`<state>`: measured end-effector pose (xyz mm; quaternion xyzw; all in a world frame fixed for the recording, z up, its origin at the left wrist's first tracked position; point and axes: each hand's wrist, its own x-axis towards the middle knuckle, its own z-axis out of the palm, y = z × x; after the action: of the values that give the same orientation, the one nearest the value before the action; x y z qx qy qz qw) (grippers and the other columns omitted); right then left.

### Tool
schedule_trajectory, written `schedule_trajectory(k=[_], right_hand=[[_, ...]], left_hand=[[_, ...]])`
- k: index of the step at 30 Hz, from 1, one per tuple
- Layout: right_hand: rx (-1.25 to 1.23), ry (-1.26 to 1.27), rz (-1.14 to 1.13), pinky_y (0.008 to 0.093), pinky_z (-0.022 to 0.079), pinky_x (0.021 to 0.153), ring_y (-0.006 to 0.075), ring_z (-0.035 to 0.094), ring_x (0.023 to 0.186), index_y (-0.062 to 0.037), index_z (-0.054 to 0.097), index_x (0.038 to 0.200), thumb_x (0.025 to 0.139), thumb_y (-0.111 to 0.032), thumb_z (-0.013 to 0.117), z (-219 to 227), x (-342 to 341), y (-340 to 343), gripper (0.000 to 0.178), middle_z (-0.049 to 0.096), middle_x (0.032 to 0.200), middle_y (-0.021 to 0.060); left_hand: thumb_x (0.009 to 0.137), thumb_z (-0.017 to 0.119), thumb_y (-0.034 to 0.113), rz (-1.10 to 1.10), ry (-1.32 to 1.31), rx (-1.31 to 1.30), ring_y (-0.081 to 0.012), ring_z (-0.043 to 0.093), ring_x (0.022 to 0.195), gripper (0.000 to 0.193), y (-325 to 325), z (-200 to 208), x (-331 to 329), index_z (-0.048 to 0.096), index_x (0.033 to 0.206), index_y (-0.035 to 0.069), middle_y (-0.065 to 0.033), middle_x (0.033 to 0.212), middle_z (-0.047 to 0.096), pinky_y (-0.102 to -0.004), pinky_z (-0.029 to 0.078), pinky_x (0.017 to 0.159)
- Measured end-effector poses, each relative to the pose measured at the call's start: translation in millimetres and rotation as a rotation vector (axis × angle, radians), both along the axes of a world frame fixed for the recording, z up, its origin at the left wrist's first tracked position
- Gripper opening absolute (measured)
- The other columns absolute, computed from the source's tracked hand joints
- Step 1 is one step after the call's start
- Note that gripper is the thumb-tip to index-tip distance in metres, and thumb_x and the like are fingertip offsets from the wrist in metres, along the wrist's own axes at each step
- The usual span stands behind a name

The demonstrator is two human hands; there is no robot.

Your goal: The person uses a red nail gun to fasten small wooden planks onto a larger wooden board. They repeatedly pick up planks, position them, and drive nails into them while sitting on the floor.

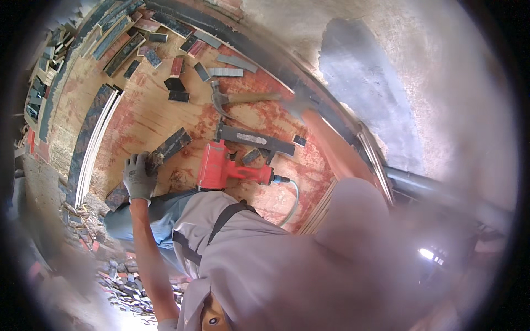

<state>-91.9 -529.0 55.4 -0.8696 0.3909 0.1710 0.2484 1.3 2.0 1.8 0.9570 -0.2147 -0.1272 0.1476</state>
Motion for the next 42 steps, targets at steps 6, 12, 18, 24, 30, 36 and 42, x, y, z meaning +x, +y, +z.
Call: schedule_trajectory(k=[6, 12, 18, 24, 30, 36, 42], right_hand=[[0.218, 0.284, -0.519, 0.0377, 0.057, 0.084, 0.0252, 0.069, 0.104, 0.0068, 0.052, 0.132, 0.075, -0.043, 0.093, -55, -157, -22, 0.086, 0.069, 0.121, 0.0189], [0.306, -0.470, -0.363, 0.0322, 0.056, 0.070, 0.0153, 0.066, 0.078, -0.0016, 0.062, 0.118, 0.080, -0.032, 0.092, -52, -70, 20, 0.057, 0.067, 0.085, 0.0060], [0.142, -0.399, 0.232, 0.0409, 0.053, 0.095, 0.0268, 0.063, 0.112, 0.0000, 0.056, 0.131, 0.083, -0.050, 0.085, 19, 39, 116, 0.075, 0.062, 0.124, 0.0171], [-0.271, 0.409, 1.114, 0.0490, 0.045, 0.101, 0.0340, 0.057, 0.119, -0.0015, 0.056, 0.134, 0.081, -0.065, 0.075, 16, -52, 205, 0.086, 0.060, 0.126, 0.0165], [-0.215, 0.457, 0.822, 0.0532, 0.047, 0.096, 0.0375, 0.061, 0.118, 0.0058, 0.036, 0.155, 0.081, -0.052, 0.079, -40, -101, 216, 0.104, 0.066, 0.122, 0.0226], [0.036, 0.045, 0.684, 0.0461, 0.050, 0.097, 0.0352, 0.066, 0.114, -0.0023, 0.033, 0.161, 0.083, -0.034, 0.078, 43, -100, 183, 0.095, 0.068, 0.123, 0.0212], [-0.164, 0.022, 0.359, 0.0471, 0.057, 0.068, 0.0360, 0.073, 0.076, -0.0048, 0.060, 0.131, 0.082, -0.027, 0.077, 43, -151, 122, 0.057, 0.071, 0.083, 0.0180]], left_hand=[[0.071, 0.083, 0.016, -0.017, -0.011, -0.038, -0.0340, 0.060, 0.113, 0.058, -7, -5, -1, 0.065, 0.125, 0.018, -0.0079, 0.118, 0.064, -0.0509, 0.051, 0.092], [0.071, 0.082, 0.017, -0.055, -0.031, 0.006, -0.0349, 0.061, 0.113, 0.057, -11, -2, 4, 0.064, 0.125, 0.018, -0.0082, 0.118, 0.064, -0.0516, 0.052, 0.091], [0.071, 0.082, 0.015, -0.011, -0.038, -0.036, -0.0342, 0.061, 0.113, 0.052, 2, -9, 2, 0.066, 0.120, 0.019, -0.0078, 0.114, 0.065, -0.0509, 0.052, 0.092], [0.072, 0.082, 0.015, -0.001, -0.027, -0.007, -0.0341, 0.061, 0.113, 0.052, -5, 1, 1, 0.066, 0.121, 0.018, -0.0077, 0.115, 0.065, -0.0508, 0.053, 0.091], [0.075, 0.081, 0.018, -0.025, -0.015, -0.022, -0.0351, 0.061, 0.113, 0.052, -7, -2, 1, 0.065, 0.125, 0.017, -0.0085, 0.117, 0.064, -0.0515, 0.053, 0.091], [0.077, 0.080, 0.017, -0.017, -0.015, -0.011, -0.0354, 0.061, 0.113, 0.051, -1, -5, -2, 0.065, 0.126, 0.016, -0.0090, 0.117, 0.064, -0.0514, 0.053, 0.091], [0.076, 0.079, 0.015, -0.009, -0.005, 0.009, -0.0347, 0.060, 0.114, 0.051, -1, -1, 2, 0.065, 0.125, 0.017, -0.0085, 0.118, 0.063, -0.0502, 0.052, 0.094]])
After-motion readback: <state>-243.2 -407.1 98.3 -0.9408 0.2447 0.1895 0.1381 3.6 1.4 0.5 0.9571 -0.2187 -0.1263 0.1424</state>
